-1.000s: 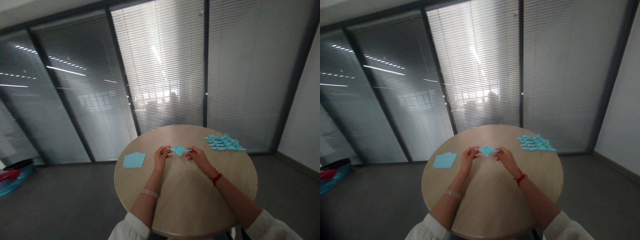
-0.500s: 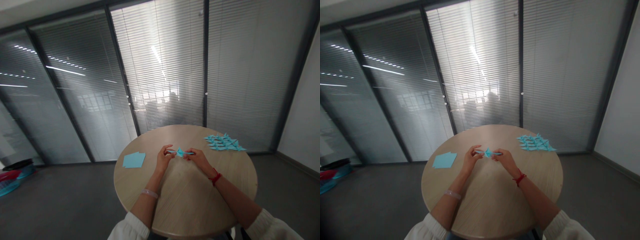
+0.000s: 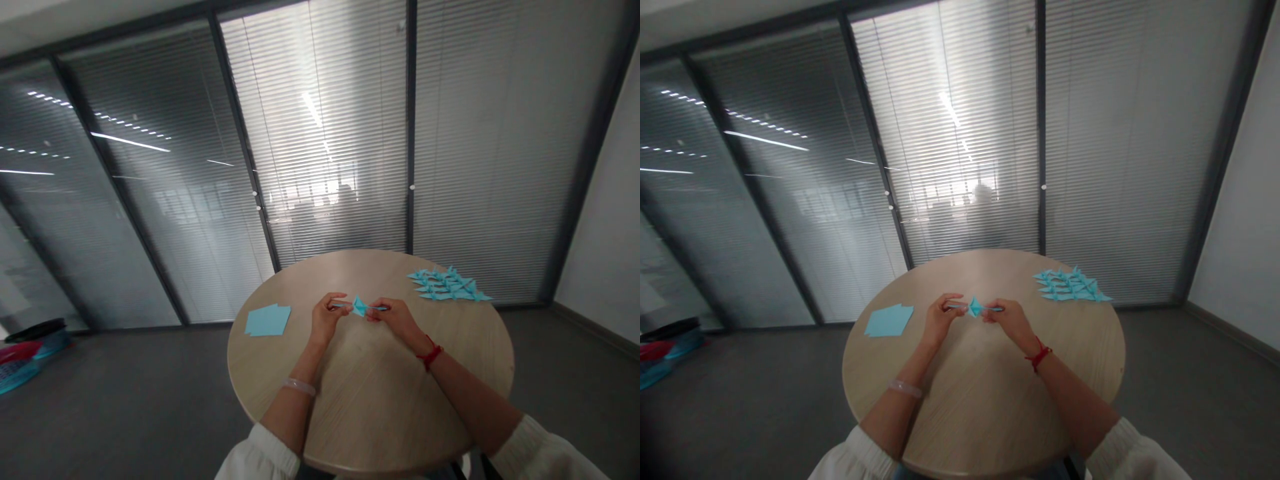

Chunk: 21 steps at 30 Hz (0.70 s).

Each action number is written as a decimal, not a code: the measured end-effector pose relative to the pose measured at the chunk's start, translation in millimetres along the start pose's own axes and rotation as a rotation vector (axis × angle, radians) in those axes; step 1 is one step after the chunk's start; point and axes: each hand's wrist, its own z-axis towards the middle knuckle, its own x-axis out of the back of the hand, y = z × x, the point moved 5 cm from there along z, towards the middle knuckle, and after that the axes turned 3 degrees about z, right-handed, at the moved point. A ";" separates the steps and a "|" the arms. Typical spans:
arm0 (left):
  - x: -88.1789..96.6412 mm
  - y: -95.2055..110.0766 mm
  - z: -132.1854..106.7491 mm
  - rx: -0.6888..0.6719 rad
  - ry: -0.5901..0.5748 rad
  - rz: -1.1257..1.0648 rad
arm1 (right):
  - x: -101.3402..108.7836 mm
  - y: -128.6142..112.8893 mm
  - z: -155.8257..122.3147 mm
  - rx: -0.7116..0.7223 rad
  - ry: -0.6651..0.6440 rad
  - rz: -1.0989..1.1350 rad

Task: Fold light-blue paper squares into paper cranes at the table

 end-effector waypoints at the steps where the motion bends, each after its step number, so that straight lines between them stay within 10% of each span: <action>1: 0.2 0.1 0.3 -0.001 -0.001 -0.005 | 0.0 -0.8 -0.5 -0.001 0.001 0.010; 21: -18.8 -30.4 -6.0 0.217 -0.135 -0.267 | 2.7 -1.3 -2.2 0.146 0.135 -0.268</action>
